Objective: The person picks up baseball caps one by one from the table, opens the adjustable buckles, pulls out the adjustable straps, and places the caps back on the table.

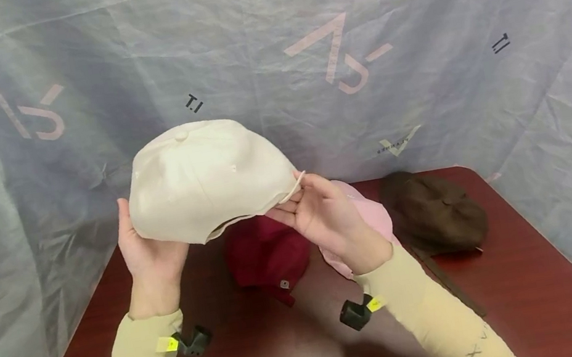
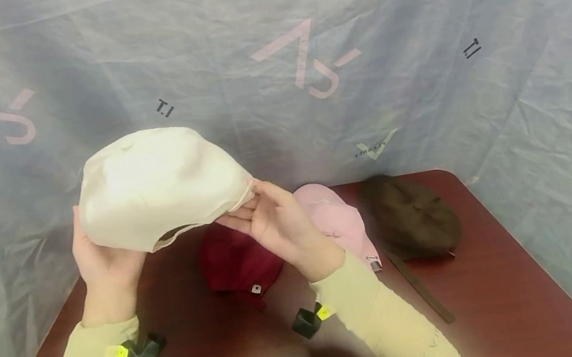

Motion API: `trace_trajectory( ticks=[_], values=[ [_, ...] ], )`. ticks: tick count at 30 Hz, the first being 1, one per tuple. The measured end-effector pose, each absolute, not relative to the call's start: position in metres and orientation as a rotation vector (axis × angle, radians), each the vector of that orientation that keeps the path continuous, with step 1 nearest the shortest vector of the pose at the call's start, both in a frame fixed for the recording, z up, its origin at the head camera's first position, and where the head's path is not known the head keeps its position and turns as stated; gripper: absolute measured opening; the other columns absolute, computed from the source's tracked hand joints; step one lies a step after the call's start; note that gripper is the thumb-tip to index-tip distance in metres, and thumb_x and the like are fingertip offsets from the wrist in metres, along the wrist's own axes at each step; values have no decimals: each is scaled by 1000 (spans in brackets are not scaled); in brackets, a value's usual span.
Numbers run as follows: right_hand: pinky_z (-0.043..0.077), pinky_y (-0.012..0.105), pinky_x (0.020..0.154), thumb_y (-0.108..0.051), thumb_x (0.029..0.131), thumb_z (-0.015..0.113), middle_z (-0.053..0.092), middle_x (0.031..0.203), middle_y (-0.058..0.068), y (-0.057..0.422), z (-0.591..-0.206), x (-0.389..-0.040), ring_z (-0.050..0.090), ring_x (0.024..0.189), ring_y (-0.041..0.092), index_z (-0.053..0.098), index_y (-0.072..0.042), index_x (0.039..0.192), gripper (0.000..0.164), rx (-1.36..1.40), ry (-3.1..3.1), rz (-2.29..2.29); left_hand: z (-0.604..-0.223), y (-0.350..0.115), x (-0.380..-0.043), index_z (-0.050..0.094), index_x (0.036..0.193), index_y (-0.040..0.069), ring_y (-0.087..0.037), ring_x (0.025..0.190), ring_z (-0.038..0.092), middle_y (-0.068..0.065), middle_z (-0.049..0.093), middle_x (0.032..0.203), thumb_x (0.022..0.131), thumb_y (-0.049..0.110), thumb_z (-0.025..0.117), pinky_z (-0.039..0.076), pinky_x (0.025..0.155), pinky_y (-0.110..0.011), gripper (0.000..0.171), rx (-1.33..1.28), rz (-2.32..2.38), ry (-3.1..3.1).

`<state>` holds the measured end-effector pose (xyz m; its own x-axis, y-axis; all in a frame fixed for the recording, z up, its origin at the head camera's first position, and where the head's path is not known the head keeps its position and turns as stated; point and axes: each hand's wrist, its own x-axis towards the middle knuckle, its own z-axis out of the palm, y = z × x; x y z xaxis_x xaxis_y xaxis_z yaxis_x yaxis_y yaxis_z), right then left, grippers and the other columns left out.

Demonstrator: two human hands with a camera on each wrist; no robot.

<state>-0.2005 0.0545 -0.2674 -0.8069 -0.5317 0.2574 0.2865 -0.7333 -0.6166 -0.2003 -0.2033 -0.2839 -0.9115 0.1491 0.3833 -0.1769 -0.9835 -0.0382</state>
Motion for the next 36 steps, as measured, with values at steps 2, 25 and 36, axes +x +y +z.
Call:
trace_trajectory(
  ticks=[2,25,36],
  values=[
    [48,40,96,-13,100,26,69,105,6,63,-263,-194,63,105,25,58,-9,98,32,-588,769,-2517,-279,-194,-196,55,122,4,-32,107,55,-17,62,106,99,42,40,44,94,-49,47,584,2888,-90],
    [44,38,98,-20,101,35,64,106,13,125,-267,-137,60,100,27,61,0,105,33,-974,227,-2533,-280,-101,-189,62,89,12,-15,86,60,0,64,88,103,29,35,47,81,-30,35,517,2721,443],
    [30,43,109,-21,99,30,58,122,16,141,-274,-123,48,119,31,57,-1,121,40,-1197,238,-2445,-299,-76,-186,58,111,20,-18,105,52,3,58,110,95,36,53,41,98,-46,24,493,2494,598]
  ],
)
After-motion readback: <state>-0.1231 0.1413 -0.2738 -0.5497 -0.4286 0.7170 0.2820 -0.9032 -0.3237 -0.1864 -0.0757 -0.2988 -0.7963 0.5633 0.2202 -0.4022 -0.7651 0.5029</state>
